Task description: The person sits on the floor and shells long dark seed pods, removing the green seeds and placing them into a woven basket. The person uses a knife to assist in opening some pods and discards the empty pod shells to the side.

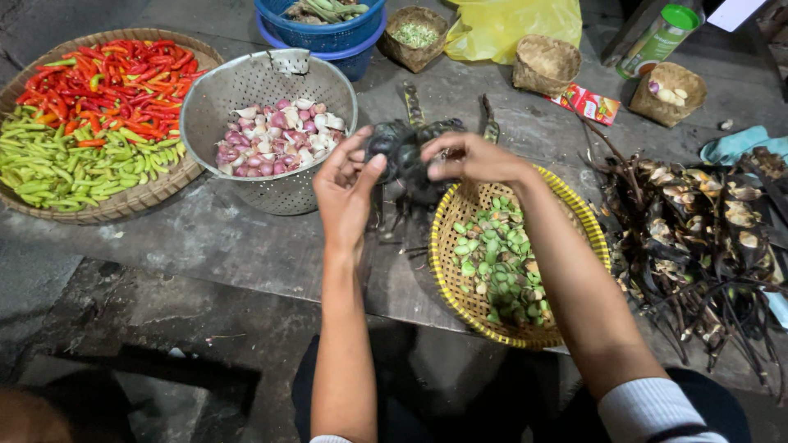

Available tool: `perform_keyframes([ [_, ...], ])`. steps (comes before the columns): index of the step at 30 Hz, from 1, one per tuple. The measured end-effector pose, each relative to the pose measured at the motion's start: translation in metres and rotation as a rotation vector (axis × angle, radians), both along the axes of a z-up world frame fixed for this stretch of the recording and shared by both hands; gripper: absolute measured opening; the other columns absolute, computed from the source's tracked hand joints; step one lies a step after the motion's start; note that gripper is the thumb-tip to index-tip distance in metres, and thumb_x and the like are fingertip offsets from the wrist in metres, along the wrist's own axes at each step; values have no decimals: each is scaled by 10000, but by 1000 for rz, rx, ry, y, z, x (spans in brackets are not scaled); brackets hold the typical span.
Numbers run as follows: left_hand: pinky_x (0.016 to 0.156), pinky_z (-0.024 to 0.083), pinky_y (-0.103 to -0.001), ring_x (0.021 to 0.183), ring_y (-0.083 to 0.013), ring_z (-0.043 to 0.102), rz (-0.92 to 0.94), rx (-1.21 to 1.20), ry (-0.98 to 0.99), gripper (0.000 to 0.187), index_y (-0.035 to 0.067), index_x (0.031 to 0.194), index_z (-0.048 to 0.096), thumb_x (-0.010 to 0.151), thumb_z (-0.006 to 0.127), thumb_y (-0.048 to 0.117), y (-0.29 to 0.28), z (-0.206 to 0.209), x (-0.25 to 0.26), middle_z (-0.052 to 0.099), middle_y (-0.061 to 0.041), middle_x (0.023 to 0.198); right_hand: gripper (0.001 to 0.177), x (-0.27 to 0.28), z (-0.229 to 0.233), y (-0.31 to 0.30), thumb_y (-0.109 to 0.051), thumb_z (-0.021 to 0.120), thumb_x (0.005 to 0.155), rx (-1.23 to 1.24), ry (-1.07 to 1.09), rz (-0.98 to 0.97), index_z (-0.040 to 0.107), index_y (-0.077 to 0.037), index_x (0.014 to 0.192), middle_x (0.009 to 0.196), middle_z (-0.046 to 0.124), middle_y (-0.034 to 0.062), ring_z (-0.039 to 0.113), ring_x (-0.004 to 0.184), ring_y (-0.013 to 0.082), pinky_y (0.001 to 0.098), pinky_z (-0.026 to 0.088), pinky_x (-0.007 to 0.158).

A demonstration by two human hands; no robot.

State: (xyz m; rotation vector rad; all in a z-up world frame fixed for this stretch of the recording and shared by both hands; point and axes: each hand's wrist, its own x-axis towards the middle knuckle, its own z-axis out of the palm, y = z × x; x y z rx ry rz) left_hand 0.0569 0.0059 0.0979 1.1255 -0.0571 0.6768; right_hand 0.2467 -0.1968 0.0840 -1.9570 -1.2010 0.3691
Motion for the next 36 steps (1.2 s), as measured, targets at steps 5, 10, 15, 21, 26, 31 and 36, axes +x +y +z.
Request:
perform_keyframes([
  [5, 882, 530, -221, 948, -84, 637, 19, -82, -58, 468, -62, 1360, 608, 917, 758, -40, -4, 16, -13, 664, -1, 1022, 309, -7, 22, -7, -269, 672, 1058, 132, 137, -165, 647, -68, 1292, 1076, 735, 98, 667, 967, 171, 324, 548, 799],
  [10, 880, 528, -218, 954, -85, 639, -37, -75, -86, 521, -47, 1408, 566, 917, 740, -40, -23, 31, -21, 667, -13, 1027, 688, -40, 35, -5, -641, 365, 948, 41, 723, 30, 390, -182, 1459, 1042, 773, 178, 757, 863, 254, 362, 608, 624],
  [15, 836, 545, -233, 915, -95, 653, -197, 93, 9, 434, -17, 1328, 653, 906, 753, -38, -42, 45, -34, 712, -31, 1021, 906, -56, 47, -8, -713, 304, 948, 252, 947, 126, 437, 24, 1459, 1205, 682, 238, 759, 1008, 319, 446, 667, 811],
  [21, 842, 555, -238, 933, -91, 684, -23, 681, 37, 355, 74, 1190, 767, 842, 803, 11, -76, 51, -55, 712, -9, 1038, 607, -73, 53, -35, -396, 510, 1073, 446, 1035, 4, 527, 92, 1435, 1291, 681, 251, 731, 1095, 287, 418, 610, 910],
  [26, 845, 569, -265, 970, -101, 666, -558, 502, 49, 267, 41, 1180, 707, 929, 770, 104, -84, 31, -45, 711, -31, 1197, 450, -104, 45, -82, -134, 586, 1029, 640, 945, -89, 561, 20, 1451, 1180, 700, 187, 714, 957, 224, 354, 638, 838],
  [31, 827, 602, -328, 1007, -150, 706, -635, 322, 326, 385, 32, 1237, 650, 1040, 607, 360, -102, -8, -29, 703, -86, 1143, 497, -155, 30, -133, -27, 631, 1009, 790, 880, -186, 546, 21, 1496, 1177, 686, 113, 677, 953, 149, 295, 601, 761],
  [36, 932, 592, -396, 1151, -205, 666, -826, -156, 256, 494, 69, 1350, 559, 1042, 515, 452, -142, -39, 17, 672, -72, 1279, 524, -191, 7, -169, -14, 658, 950, 791, 894, -211, 528, 8, 1457, 1241, 675, 86, 694, 964, 163, 386, 613, 813],
])
